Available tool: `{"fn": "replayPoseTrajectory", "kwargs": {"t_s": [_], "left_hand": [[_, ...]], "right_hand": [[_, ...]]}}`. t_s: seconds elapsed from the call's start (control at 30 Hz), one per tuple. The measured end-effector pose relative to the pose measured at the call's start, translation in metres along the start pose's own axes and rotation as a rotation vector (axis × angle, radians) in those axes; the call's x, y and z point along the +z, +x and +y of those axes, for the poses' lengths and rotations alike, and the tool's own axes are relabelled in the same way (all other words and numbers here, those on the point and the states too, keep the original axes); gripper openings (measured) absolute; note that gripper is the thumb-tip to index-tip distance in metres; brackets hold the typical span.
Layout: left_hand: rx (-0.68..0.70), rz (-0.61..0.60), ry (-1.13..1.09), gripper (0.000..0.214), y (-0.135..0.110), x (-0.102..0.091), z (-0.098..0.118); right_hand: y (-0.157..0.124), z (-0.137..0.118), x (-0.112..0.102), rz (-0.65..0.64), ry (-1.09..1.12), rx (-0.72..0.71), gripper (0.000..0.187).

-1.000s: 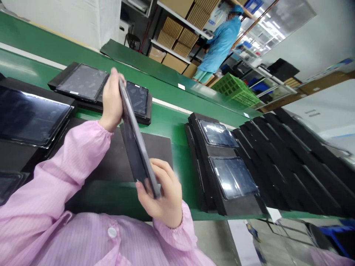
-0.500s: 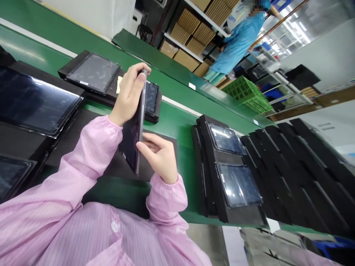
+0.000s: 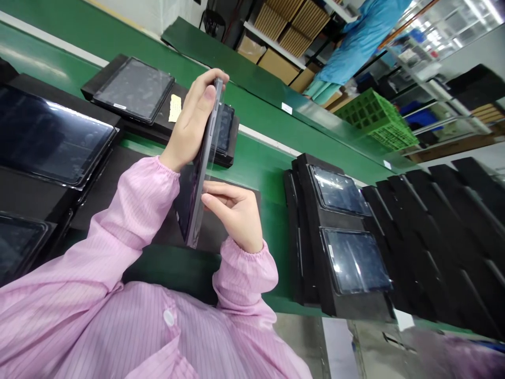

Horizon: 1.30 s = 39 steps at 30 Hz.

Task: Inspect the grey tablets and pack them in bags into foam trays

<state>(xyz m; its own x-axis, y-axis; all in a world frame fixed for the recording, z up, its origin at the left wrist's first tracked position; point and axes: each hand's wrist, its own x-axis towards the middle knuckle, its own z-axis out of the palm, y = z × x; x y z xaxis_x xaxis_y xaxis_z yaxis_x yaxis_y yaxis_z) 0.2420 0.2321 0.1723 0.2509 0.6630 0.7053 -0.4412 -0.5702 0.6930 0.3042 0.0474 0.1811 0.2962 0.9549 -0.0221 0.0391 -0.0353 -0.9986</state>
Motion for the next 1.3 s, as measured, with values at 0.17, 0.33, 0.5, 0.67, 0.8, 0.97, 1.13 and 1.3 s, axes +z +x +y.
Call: {"fn": "replayPoseTrajectory", "kwargs": {"t_s": [0.17, 0.33, 0.5, 0.67, 0.8, 0.97, 1.13, 1.3], "left_hand": [[0.010, -0.020, -0.021, 0.044, -0.001, 0.002, -0.007], [-0.035, -0.067, -0.113, 0.038, -0.008, 0.006, 0.009], [-0.049, -0.226, -0.160, 0.058, -0.018, 0.005, 0.031], [-0.008, -0.243, -0.095, 0.068, -0.016, -0.001, 0.038], [-0.073, -0.167, -0.018, 0.058, -0.017, 0.000, 0.051], [-0.122, -0.238, -0.087, 0.056, -0.018, 0.002, 0.063], [-0.096, -0.272, -0.170, 0.048, -0.019, 0.003, 0.064], [-0.148, -0.252, -0.173, 0.047, -0.021, 0.003, 0.063]], "right_hand": [[0.000, 0.001, 0.002, -0.004, -0.013, -0.014, 0.026], [-0.002, -0.001, 0.006, -0.023, -0.066, -0.094, 0.047], [-0.008, -0.006, 0.010, -0.043, -0.084, -0.127, 0.060], [-0.012, -0.007, 0.010, -0.078, -0.093, -0.139, 0.060], [-0.015, -0.005, 0.009, -0.105, -0.121, -0.150, 0.068], [-0.021, -0.005, 0.008, -0.136, -0.185, -0.162, 0.080], [-0.024, -0.005, 0.009, -0.157, -0.218, -0.172, 0.087], [-0.024, -0.005, 0.008, -0.166, -0.241, -0.183, 0.088]]}}
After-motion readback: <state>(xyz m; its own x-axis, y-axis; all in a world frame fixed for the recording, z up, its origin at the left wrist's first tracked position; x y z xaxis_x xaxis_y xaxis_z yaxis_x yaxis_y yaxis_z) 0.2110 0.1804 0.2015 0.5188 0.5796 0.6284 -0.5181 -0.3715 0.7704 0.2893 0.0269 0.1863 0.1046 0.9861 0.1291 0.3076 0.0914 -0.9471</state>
